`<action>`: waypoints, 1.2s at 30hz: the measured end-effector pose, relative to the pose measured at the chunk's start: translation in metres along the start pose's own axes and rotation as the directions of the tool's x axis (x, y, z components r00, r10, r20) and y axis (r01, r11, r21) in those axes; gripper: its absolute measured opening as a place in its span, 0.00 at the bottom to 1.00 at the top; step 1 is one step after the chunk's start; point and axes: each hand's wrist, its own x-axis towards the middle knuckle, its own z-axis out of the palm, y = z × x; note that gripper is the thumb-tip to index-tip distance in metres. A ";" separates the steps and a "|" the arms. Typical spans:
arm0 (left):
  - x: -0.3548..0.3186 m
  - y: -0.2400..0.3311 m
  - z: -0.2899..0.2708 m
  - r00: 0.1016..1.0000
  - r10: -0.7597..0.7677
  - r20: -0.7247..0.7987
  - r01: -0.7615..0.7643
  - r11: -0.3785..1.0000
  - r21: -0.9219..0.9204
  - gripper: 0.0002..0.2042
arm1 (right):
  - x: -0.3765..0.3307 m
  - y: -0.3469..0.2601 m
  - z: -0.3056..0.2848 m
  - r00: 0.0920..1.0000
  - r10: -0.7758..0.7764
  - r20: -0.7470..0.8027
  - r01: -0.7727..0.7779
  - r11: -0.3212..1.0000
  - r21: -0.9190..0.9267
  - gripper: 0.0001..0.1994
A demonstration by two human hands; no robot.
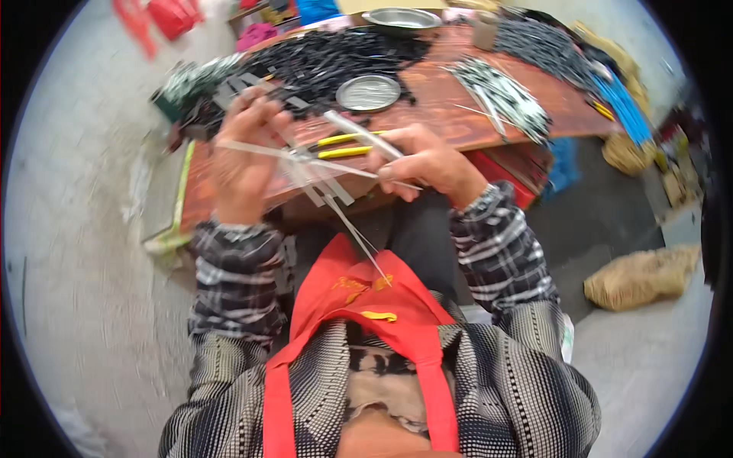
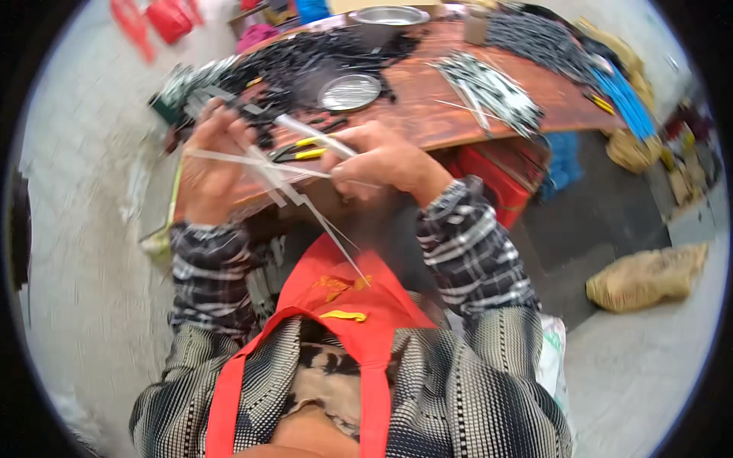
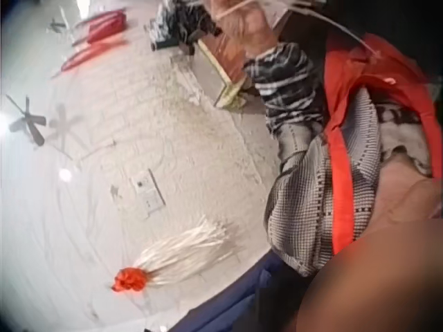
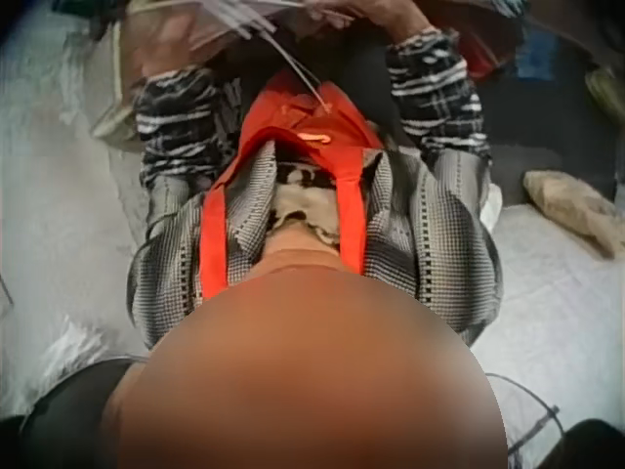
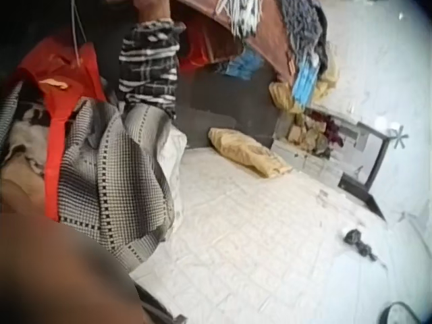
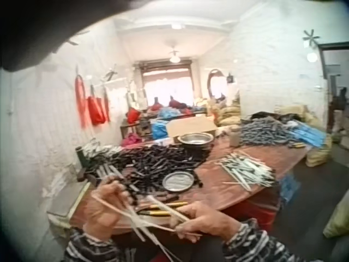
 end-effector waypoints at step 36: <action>-0.053 0.026 0.060 0.912 0.103 0.397 -0.190 0.964 0.186 0.14 | -0.003 0.026 -0.138 0.848 -0.193 -0.494 -0.229 0.708 -0.668 0.12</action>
